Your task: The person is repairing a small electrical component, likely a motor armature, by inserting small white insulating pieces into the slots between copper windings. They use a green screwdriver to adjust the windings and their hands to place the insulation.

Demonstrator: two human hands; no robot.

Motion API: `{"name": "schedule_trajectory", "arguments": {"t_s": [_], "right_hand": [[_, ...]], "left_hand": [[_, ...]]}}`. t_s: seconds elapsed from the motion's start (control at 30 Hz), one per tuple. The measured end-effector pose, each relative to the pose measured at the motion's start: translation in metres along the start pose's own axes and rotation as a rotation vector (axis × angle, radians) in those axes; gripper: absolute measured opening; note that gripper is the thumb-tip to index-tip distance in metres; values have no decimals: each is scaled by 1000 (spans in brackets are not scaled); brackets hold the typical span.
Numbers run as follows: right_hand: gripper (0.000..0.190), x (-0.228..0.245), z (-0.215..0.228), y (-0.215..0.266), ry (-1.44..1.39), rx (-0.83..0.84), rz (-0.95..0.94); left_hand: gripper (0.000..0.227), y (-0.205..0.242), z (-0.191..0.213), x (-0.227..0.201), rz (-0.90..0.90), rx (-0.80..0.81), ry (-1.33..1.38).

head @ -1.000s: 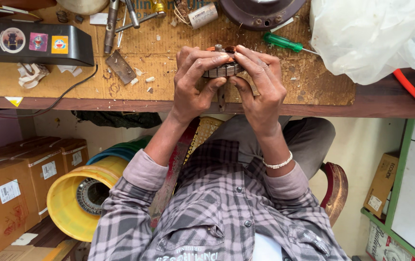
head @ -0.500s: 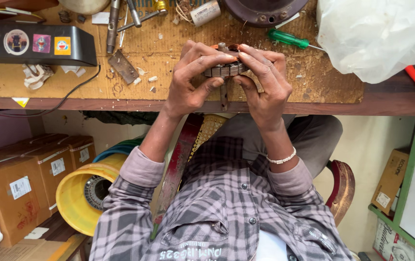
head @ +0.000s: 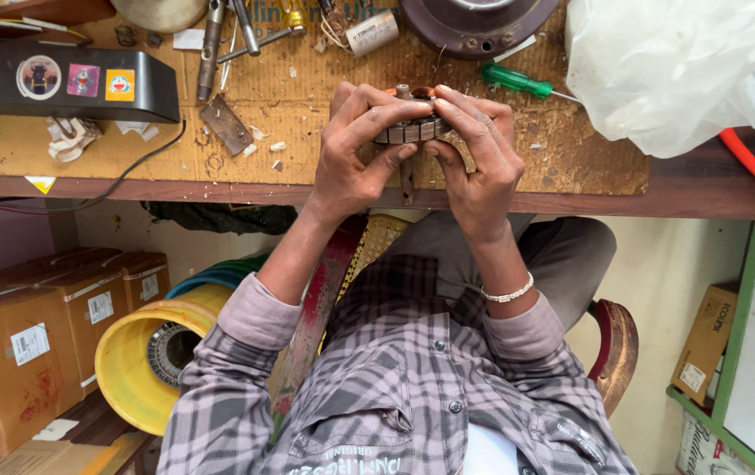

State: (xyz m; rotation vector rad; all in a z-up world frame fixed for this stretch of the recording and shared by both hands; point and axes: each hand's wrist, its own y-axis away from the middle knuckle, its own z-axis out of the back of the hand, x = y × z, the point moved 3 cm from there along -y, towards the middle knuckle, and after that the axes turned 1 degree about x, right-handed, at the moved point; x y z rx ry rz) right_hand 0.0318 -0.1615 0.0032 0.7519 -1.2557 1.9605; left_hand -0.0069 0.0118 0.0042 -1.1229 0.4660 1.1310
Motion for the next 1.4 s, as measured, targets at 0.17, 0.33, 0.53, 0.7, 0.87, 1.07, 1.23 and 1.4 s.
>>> {"name": "schedule_trajectory", "arguments": {"t_s": [0.17, 0.33, 0.53, 0.7, 0.87, 1.07, 1.23, 1.4], "right_hand": [[39, 0, 2, -1, -20, 11, -27], [40, -5, 3, 0, -53, 19, -37], [41, -10, 2, 0, -81, 22, -50], [40, -9, 0, 0, -76, 19, -48], [41, -5, -2, 0, -106, 8, -65], [42, -11, -5, 2, -109, 6, -63], [45, -21, 0, 8, -127, 24, -49], [32, -18, 7, 18, -198, 121, 106]], "left_hand": [[59, -4, 3, 5, 29, 29, 309], [39, -2, 5, 10, -44, 28, 206], [34, 0, -2, 9, -41, -48, 146], [30, 2, -3, 7, -46, -88, 153], [28, 1, -4, 7, -110, -130, 97], [29, 5, -9, 7, -77, -163, 71], [33, 3, -11, 7, -124, -127, -32], [39, 3, -6, 17, -122, -39, 41]]}}
